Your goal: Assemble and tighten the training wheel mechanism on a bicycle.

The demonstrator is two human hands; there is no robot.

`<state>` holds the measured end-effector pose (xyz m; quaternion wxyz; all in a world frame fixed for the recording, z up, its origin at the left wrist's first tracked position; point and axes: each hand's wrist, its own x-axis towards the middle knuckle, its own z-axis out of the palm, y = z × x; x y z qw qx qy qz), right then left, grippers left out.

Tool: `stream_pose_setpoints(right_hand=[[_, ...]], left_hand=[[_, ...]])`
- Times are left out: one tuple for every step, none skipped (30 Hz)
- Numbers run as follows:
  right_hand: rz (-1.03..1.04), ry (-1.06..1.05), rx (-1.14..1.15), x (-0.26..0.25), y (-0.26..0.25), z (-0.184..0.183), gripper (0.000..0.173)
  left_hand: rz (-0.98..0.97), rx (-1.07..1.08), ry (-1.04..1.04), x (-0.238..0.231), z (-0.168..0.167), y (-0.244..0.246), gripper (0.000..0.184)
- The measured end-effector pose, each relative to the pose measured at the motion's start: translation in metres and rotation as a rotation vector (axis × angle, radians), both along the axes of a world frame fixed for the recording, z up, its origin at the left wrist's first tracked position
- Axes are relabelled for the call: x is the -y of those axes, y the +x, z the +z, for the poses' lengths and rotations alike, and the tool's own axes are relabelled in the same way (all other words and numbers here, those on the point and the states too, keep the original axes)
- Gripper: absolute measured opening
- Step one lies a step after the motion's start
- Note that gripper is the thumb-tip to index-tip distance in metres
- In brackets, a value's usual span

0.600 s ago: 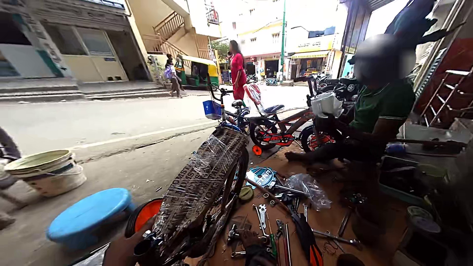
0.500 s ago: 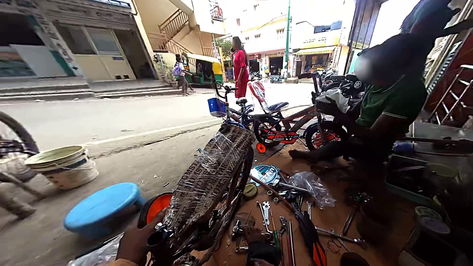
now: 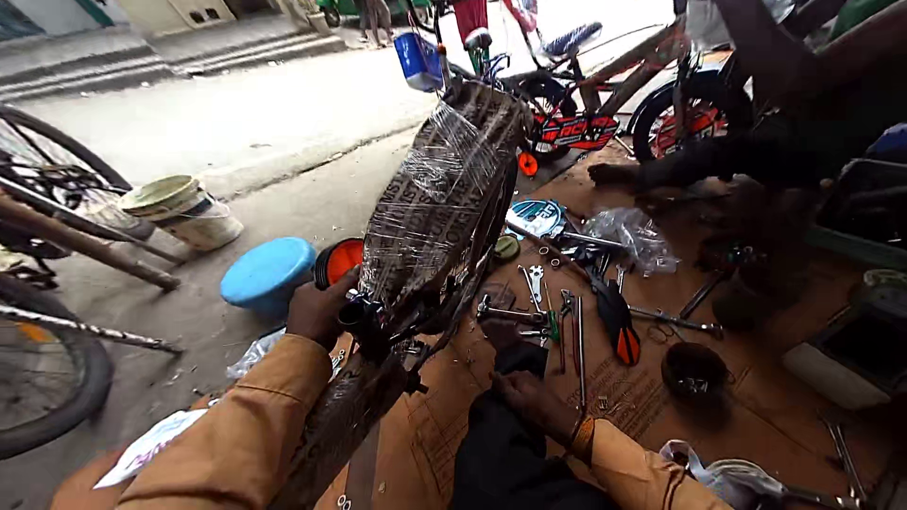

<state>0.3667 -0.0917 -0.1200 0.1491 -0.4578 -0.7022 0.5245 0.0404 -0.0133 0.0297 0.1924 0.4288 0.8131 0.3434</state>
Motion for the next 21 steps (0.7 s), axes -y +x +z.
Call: stream_pose_setpoints(right_hand=[[0.011, -0.038, 0.043, 0.004, -0.004, -0.002, 0.067], [0.005, -0.055, 0.070, 0.005, -0.008, -0.007, 0.066], [-0.001, -0.063, 0.092, 0.005, -0.011, -0.008, 0.066], [-0.004, -0.067, 0.111, 0.003, -0.013, -0.007, 0.066], [-0.005, -0.065, 0.120, -0.001, -0.014, -0.006, 0.066], [-0.004, -0.065, 0.118, -0.004, -0.015, -0.006, 0.066], [0.005, -0.072, 0.121, -0.004, -0.015, -0.006, 0.066], [0.016, -0.082, 0.132, -0.004, -0.016, -0.005, 0.067], [0.026, -0.089, 0.146, -0.002, -0.017, -0.005, 0.068], [0.037, -0.093, 0.159, -0.001, -0.019, -0.005, 0.068], [0.045, -0.096, 0.168, -0.002, -0.022, -0.005, 0.068], [0.049, -0.090, 0.173, -0.005, -0.024, -0.006, 0.068], [0.050, -0.079, 0.179, -0.008, -0.025, -0.008, 0.068], [0.049, -0.063, 0.181, -0.013, -0.025, -0.009, 0.068], [0.052, -0.051, 0.181, -0.017, -0.025, -0.010, 0.067], [0.062, -0.051, 0.178, -0.021, -0.024, -0.011, 0.066], [0.073, -0.050, 0.171, -0.024, -0.022, -0.013, 0.066], [0.078, -0.039, 0.159, -0.028, -0.019, -0.016, 0.066], [0.078, -0.019, 0.138, -0.030, -0.015, -0.018, 0.065], [0.075, 0.000, 0.111, -0.032, -0.010, -0.018, 0.065], [0.075, 0.006, 0.093, -0.035, -0.006, -0.017, 0.066]], left_hand=[[-0.006, -0.009, -0.013, -0.001, 0.000, -0.002, 0.063], [-0.007, -0.009, -0.016, -0.003, 0.001, -0.004, 0.062], [-0.006, -0.012, -0.022, -0.003, 0.004, -0.004, 0.060], [-0.005, -0.023, -0.036, -0.003, 0.009, -0.002, 0.059], [-0.006, -0.045, -0.053, -0.003, 0.014, 0.001, 0.058], [-0.010, -0.066, -0.071, -0.004, 0.018, 0.001, 0.057], [-0.012, -0.076, -0.085, -0.004, 0.020, 0.000, 0.057], [-0.013, -0.065, -0.083, -0.005, 0.019, -0.003, 0.056], [-0.016, -0.041, -0.070, -0.006, 0.017, -0.006, 0.054], [-0.022, -0.017, -0.054, -0.007, 0.016, -0.010, 0.051], [-0.027, 0.002, -0.041, -0.009, 0.014, -0.015, 0.048], [-0.031, 0.016, -0.033, -0.011, 0.015, -0.018, 0.046], [-0.031, 0.020, -0.028, -0.014, 0.015, -0.021, 0.045], [-0.026, 0.015, -0.027, -0.018, 0.014, -0.025, 0.044], [-0.021, 0.008, -0.032, -0.020, 0.013, -0.029, 0.043], [-0.014, -0.011, -0.041, -0.021, 0.011, -0.035, 0.044], [-0.012, -0.033, -0.055, -0.022, 0.009, -0.041, 0.045], [-0.004, -0.040, -0.056, -0.024, 0.005, -0.047, 0.047], [0.011, -0.026, -0.044, -0.026, 0.000, -0.050, 0.048], [0.030, 0.011, -0.027, -0.026, -0.003, -0.051, 0.048], [0.048, 0.051, -0.020, -0.026, -0.004, -0.051, 0.049]])
